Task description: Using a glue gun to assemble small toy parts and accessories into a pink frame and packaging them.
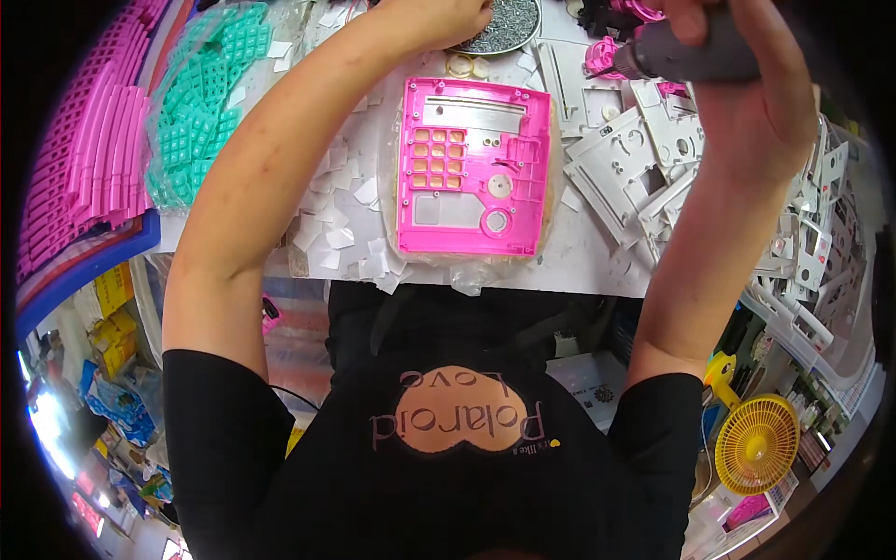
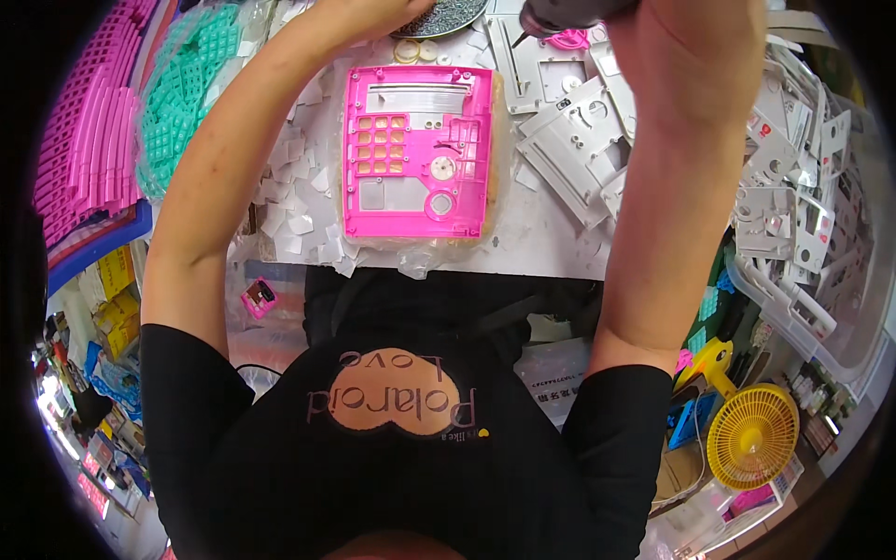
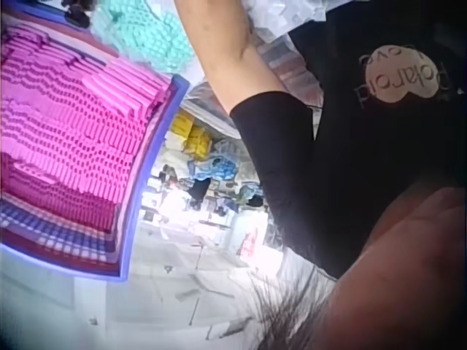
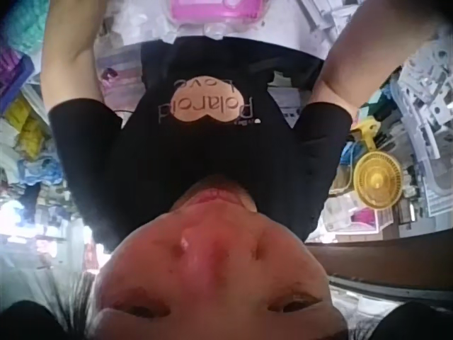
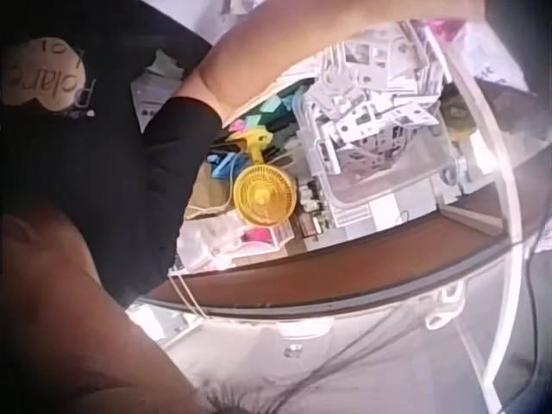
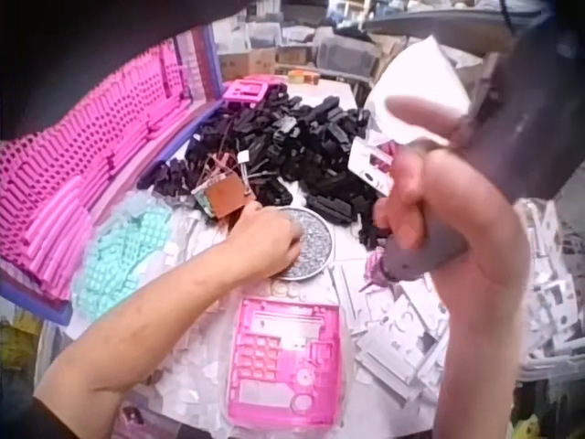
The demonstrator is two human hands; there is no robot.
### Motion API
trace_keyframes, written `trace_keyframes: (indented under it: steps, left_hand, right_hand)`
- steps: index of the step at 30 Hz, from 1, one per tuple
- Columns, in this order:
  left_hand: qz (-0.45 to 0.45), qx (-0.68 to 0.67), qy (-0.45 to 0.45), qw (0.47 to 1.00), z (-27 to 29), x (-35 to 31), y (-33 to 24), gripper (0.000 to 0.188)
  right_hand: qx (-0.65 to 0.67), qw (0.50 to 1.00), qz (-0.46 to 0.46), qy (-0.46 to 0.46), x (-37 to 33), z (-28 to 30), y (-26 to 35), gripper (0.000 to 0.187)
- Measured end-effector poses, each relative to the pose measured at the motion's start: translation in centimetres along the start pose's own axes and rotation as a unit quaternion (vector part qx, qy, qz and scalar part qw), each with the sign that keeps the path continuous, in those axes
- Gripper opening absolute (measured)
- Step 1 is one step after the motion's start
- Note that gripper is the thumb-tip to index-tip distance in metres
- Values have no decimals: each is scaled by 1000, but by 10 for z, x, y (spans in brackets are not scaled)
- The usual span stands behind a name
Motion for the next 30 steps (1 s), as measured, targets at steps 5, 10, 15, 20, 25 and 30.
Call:
trace_keyframes:
  steps: [5, 10, 15, 20, 25, 30]
  left_hand:
    - [63, 37, 75, 995, -2, 0, 7, 30]
    - [-67, -60, -48, 995, 30, -20, -27, 24]
    - [-116, -282, -40, 951, 45, -123, -95, 13]
    - [-54, -405, -24, 913, 36, -157, -110, 9]
    - [-26, -418, -55, 907, 37, -160, -111, 11]
    - [-40, -401, -95, 910, 35, -159, -110, 11]
  right_hand:
    - [11, 993, -113, -16, -13, -5, -7, 48]
    - [10, 991, -107, 77, -48, 13, -13, 33]
    - [82, 991, -102, -6, -91, -28, 20, 44]
    - [103, 990, -99, 10, -108, -42, 24, 48]
    - [126, 988, -83, 40, -105, -44, 23, 43]
    - [115, 987, -103, 46, -108, -47, 24, 40]
Point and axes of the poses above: each hand's wrist, its own x-axis towards the middle knuckle, its own z-axis out of the back of the hand, y = z × x, the point moved 2 cm from there along x, towards the middle knuckle, and after that the axes turned 3 degrees about -x, right-handed, at the moved point
